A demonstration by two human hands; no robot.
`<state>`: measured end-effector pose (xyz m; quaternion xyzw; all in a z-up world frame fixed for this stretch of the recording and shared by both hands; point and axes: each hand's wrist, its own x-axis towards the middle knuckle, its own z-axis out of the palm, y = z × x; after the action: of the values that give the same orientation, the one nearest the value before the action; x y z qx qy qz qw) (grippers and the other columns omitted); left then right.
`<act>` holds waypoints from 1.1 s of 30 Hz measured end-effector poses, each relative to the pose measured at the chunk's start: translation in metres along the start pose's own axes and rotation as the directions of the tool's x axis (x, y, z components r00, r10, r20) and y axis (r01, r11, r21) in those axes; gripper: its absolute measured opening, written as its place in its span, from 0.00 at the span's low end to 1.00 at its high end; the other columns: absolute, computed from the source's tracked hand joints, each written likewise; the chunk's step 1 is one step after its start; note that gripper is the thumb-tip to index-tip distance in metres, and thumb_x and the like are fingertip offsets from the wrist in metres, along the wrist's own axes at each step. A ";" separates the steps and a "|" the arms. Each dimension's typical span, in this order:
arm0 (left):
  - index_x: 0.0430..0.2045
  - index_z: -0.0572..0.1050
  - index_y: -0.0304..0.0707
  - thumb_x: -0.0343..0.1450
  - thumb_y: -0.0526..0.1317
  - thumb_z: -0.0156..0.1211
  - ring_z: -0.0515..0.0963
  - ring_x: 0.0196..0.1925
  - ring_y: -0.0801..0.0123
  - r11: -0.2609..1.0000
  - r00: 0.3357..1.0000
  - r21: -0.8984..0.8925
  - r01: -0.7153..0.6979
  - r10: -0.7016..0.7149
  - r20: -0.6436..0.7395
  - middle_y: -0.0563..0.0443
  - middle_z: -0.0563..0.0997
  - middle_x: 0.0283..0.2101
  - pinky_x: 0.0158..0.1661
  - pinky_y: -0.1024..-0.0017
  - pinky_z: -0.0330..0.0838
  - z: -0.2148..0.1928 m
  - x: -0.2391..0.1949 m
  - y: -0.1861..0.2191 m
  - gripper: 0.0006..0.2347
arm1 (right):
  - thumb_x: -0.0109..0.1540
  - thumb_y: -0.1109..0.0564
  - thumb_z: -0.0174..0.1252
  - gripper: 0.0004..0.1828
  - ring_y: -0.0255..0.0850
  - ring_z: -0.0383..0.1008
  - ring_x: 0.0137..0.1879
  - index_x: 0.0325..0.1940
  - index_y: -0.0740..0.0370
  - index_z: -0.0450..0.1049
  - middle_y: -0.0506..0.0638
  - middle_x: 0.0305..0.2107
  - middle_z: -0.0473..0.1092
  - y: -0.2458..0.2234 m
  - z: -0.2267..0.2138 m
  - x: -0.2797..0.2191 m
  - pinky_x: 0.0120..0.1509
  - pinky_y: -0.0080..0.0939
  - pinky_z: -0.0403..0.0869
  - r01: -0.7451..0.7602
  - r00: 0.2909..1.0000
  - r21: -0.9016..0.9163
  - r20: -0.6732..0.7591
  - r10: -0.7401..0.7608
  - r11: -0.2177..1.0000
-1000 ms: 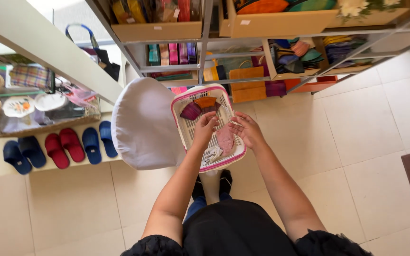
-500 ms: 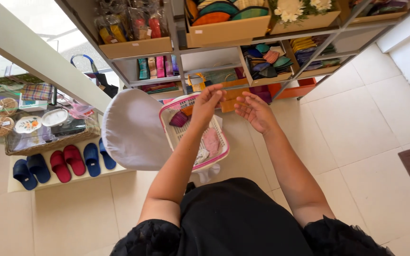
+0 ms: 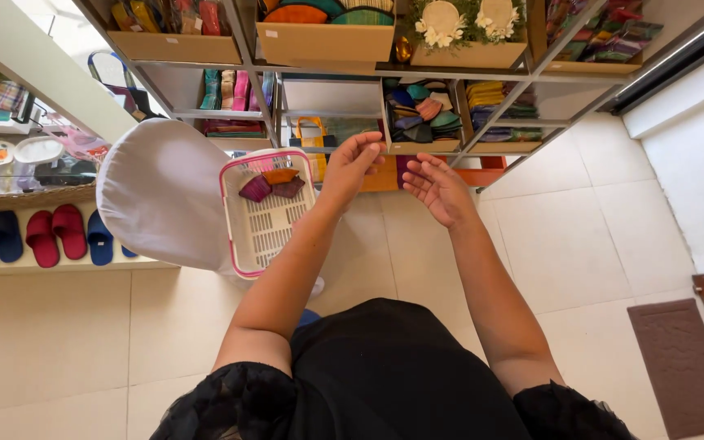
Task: Selecting various colorful woven pouches from a display shelf and placing them into a shopping basket.
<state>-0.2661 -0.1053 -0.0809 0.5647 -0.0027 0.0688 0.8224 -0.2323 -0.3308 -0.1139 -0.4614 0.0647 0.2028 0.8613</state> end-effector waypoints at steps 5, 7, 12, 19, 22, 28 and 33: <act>0.51 0.76 0.36 0.76 0.35 0.57 0.83 0.39 0.73 0.999 0.998 0.023 -0.028 0.029 -0.057 0.47 0.84 0.42 0.37 0.79 0.79 0.011 0.012 0.009 0.10 | 0.67 0.60 0.59 0.15 0.51 0.83 0.48 0.58 0.59 0.72 0.59 0.47 0.78 -0.019 0.000 0.011 0.57 0.56 0.82 -0.002 0.999 -0.011 0.043 0.002 1.000; 0.50 0.76 0.36 0.76 0.35 0.57 0.83 0.40 0.74 0.998 0.995 0.037 -0.060 0.063 -0.076 0.49 0.84 0.42 0.38 0.79 0.79 0.008 0.021 0.015 0.10 | 0.66 0.60 0.59 0.16 0.51 0.83 0.48 0.59 0.59 0.72 0.59 0.47 0.78 -0.022 0.003 0.022 0.57 0.56 0.82 0.005 0.998 -0.009 0.061 -0.005 1.000; 0.50 0.77 0.38 0.77 0.36 0.56 0.82 0.40 0.72 0.993 0.982 0.049 -0.107 0.113 -0.150 0.48 0.83 0.43 0.38 0.78 0.78 -0.006 0.052 0.029 0.09 | 0.67 0.60 0.59 0.16 0.48 0.83 0.48 0.59 0.61 0.72 0.59 0.48 0.78 -0.033 0.022 0.044 0.55 0.52 0.83 -0.011 0.991 -0.085 0.128 0.022 0.996; 0.51 0.76 0.35 0.77 0.37 0.57 0.82 0.41 0.74 0.986 0.976 0.022 -0.163 0.164 -0.140 0.49 0.83 0.43 0.38 0.80 0.78 -0.022 0.114 0.036 0.10 | 0.67 0.59 0.59 0.17 0.46 0.83 0.48 0.60 0.62 0.72 0.59 0.48 0.78 -0.065 0.051 0.105 0.53 0.49 0.84 0.035 0.985 -0.141 0.173 -0.010 0.989; 0.51 0.76 0.34 0.77 0.38 0.57 0.82 0.41 0.74 0.983 0.972 0.015 -0.181 0.181 -0.150 0.48 0.83 0.44 0.38 0.80 0.78 -0.034 0.146 0.043 0.11 | 0.68 0.57 0.59 0.18 0.46 0.83 0.49 0.62 0.62 0.71 0.58 0.50 0.77 -0.083 0.070 0.140 0.53 0.48 0.84 0.072 0.980 -0.191 0.197 -0.034 0.979; 0.58 0.72 0.32 0.76 0.35 0.58 0.83 0.39 0.69 0.967 0.974 -0.238 -0.085 0.031 -0.223 0.43 0.81 0.52 0.34 0.77 0.80 -0.070 0.212 0.060 0.15 | 0.68 0.58 0.59 0.20 0.46 0.84 0.47 0.64 0.62 0.70 0.58 0.49 0.78 -0.107 0.110 0.215 0.52 0.45 0.85 0.137 0.981 -0.100 0.154 -0.120 0.986; 0.65 0.62 0.28 0.77 0.34 0.55 0.83 0.41 0.64 0.879 0.971 -0.465 -0.106 -0.009 -0.239 0.36 0.72 0.62 0.35 0.73 0.84 -0.090 0.261 0.069 0.21 | 0.68 0.57 0.60 0.27 0.44 0.83 0.48 0.69 0.64 0.62 0.55 0.50 0.78 -0.120 0.142 0.270 0.55 0.42 0.85 0.159 0.980 -0.032 0.127 -0.154 0.987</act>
<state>-0.0224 0.0314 -0.0283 0.3341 0.0634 0.1528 0.9279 0.0521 -0.1953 -0.0218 -0.4696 -0.0296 0.1641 0.8670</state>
